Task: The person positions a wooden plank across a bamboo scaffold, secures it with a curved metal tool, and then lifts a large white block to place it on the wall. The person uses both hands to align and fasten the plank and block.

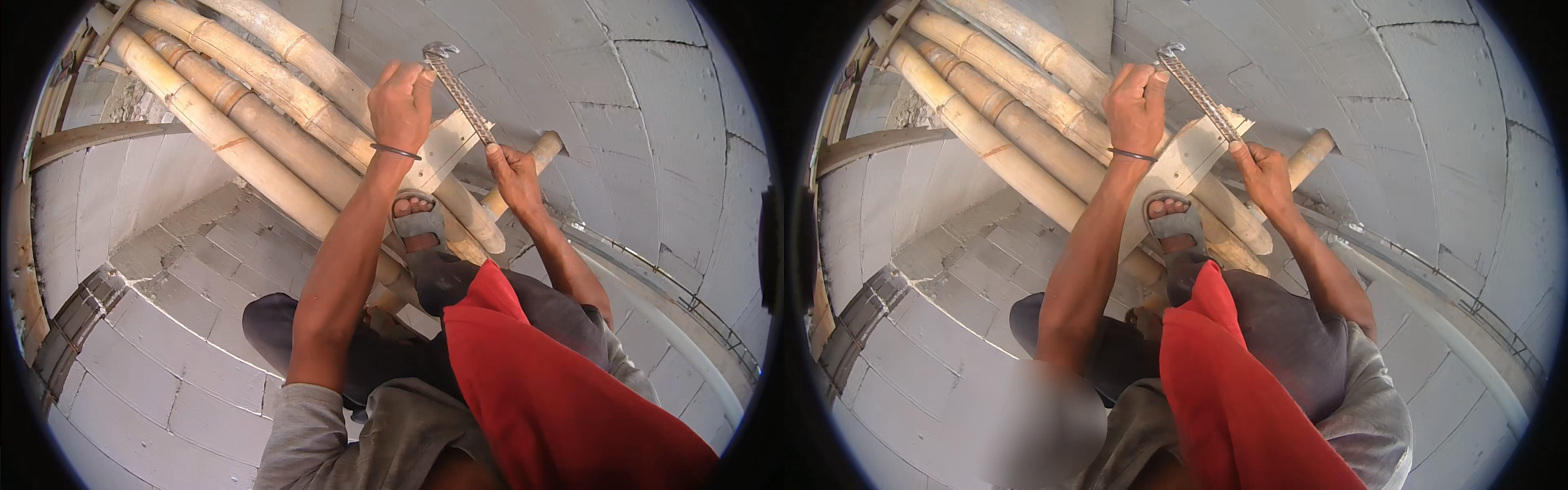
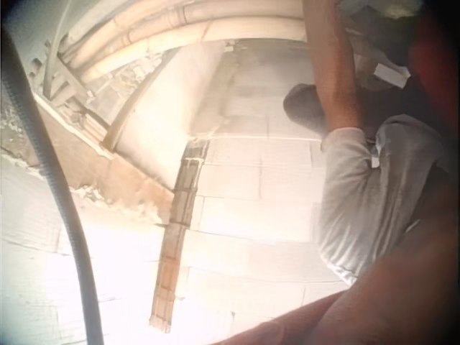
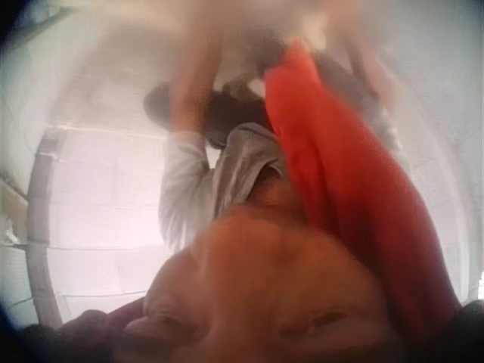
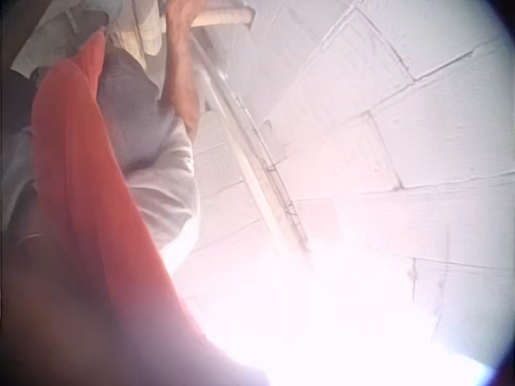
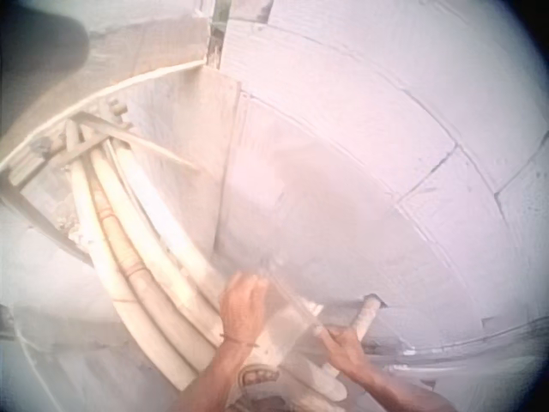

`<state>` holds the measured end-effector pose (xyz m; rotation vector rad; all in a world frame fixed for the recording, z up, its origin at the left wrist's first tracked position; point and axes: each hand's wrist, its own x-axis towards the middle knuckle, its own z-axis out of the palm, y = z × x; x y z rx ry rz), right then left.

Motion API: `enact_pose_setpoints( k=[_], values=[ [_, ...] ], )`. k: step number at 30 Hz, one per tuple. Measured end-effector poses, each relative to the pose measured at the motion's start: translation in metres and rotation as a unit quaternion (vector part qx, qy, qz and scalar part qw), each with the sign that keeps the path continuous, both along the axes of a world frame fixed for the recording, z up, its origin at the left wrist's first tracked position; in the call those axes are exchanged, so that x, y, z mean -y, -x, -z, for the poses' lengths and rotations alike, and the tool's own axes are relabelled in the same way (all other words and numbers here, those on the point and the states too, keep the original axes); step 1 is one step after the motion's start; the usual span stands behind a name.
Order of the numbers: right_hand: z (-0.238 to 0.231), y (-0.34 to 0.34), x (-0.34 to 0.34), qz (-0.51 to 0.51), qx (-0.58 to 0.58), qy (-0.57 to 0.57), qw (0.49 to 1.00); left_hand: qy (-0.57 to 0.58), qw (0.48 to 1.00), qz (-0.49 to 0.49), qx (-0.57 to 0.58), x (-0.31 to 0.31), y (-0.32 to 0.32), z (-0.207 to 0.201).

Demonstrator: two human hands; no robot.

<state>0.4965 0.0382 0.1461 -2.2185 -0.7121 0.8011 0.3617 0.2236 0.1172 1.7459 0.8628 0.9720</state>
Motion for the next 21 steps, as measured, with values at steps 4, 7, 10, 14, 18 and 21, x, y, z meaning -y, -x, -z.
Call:
enact_pose_setpoints(
  k=[4, 7, 10, 14, 18, 21],
  values=[
    [0.007, 0.034, 0.064, 0.059, 0.028, 0.067, 0.996, 0.211, 0.977, -0.007, 0.014, 0.004, 0.066, 0.057],
    [0.007, 0.050, 0.101, 0.008, 0.052, 0.188, 0.981, 0.186, 0.979, 0.079, -0.003, 0.074, 0.091, 0.069],
    [0.000, 0.065, 0.098, -0.062, 0.049, 0.272, 0.959, 0.187, 0.982, -0.013, 0.016, 0.097, 0.098, 0.089],
    [0.020, 0.071, 0.114, -0.113, 0.097, 0.280, 0.948, 0.085, 0.996, 0.016, 0.000, 0.103, 0.097, 0.095],
    [0.013, 0.058, 0.107, -0.148, 0.154, 0.309, 0.927, 0.031, 0.999, 0.032, 0.007, 0.105, 0.097, 0.104],
    [0.011, 0.045, 0.100, -0.193, 0.156, 0.313, 0.917, 0.068, 0.997, 0.027, 0.021, 0.104, 0.095, 0.107]
  ],
)
